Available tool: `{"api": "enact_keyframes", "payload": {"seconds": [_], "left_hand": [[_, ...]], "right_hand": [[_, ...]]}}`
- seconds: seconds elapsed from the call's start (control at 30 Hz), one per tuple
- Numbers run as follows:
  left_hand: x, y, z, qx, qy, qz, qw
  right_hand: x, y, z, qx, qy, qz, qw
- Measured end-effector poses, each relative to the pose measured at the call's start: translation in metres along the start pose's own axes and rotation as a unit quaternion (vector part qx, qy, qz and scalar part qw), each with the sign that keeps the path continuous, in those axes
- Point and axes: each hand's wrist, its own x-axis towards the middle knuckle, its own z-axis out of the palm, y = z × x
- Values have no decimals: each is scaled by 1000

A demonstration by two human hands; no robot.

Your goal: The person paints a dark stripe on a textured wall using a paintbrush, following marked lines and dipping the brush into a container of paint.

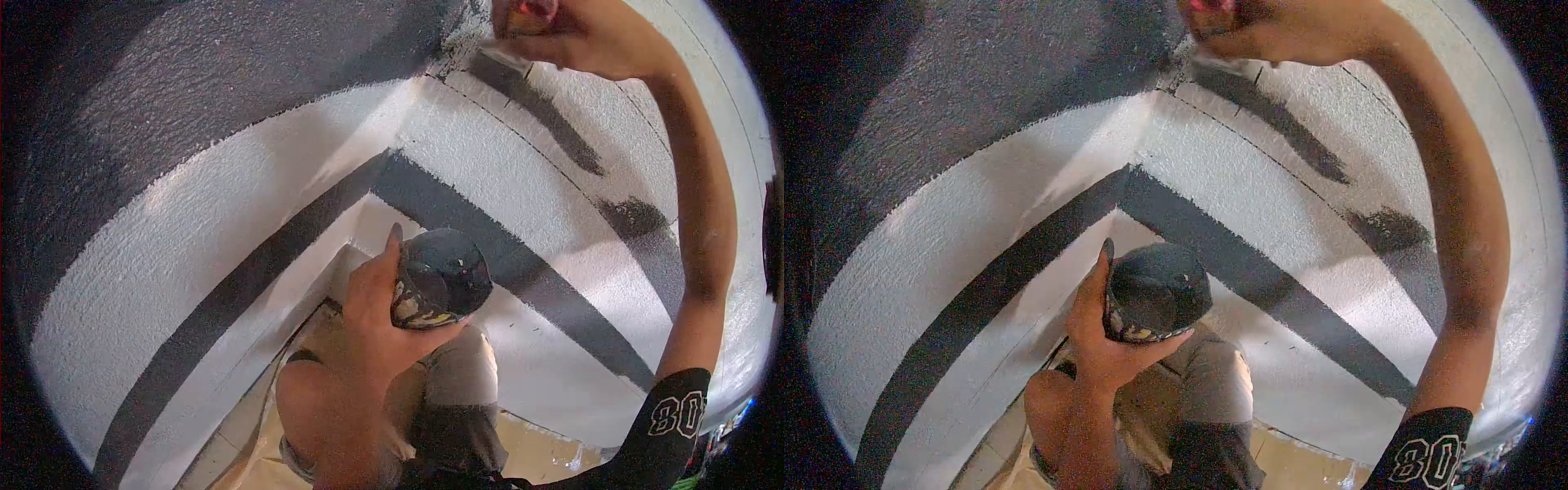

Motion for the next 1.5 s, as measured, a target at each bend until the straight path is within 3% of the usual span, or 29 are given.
{"api": "enact_keyframes", "payload": {"seconds": [0.07, 0.1, 0.23, 0.3, 0.4, 0.63, 0.77, 0.83, 0.97, 1.03, 1.2, 1.3, 1.37, 1.47, 1.5], "left_hand": [[2, 4, 0, -25, 5, -20, 999], [2, 4, -1, -24, 4, -21, 999], [-1, -1, -1, -7, -2, -8, 1000], [-2, -2, -1, 5, -7, -6, 1000], [-1, 1, -2, -12, 9, -11, 1000], [0, 1, -4, -13, 5, -13, 1000], [-1, -1, -5, 21, 1, 3, 1000], [0, 1, -5, 21, 0, -1, 1000], [1, 0, -6, 15, 7, 9, 1000], [-1, 0, -7, 15, 1, -1, 1000], [1, 1, -7, 16, -13, -8, 1000], [1, 1, -6, 22, -15, -10, 1000], [1, 1, -5, 19, -7, -9, 1000], [1, 0, -7, 20, 0, 0, 1000], [0, 1, -8, 20, -1, -1, 1000]], "right_hand": [[13, 19, 23, 30, 155, -176, 972], [18, 25, 29, 41, 193, -216, 956], [3, 15, 15, 19, 132, -147, 980], [-8, -6, 2, 19, 14, -10, 1000], [-3, -14, 3, -15, 7, 40, 999], [20, 2, 23, -9, 167, -154, 974], [4, 9, 17, -34, 129, -118, 984], [-8, 6, 9, 7, 28, -51, 998], [-10, -12, 1, -33, -53, 27, 998], [-7, -22, 5, -85, 56, -45, 994], [17, 8, 27, -44, 188, -167, 967], [6, 11, 23, 5, 123, -129, 984], [-11, -9, 12, -13, -28, 34, 999], [-37, 26, 16, 31, -85, -7, 996], [-36, 27, 12, -23, -81, -25, 996]]}}
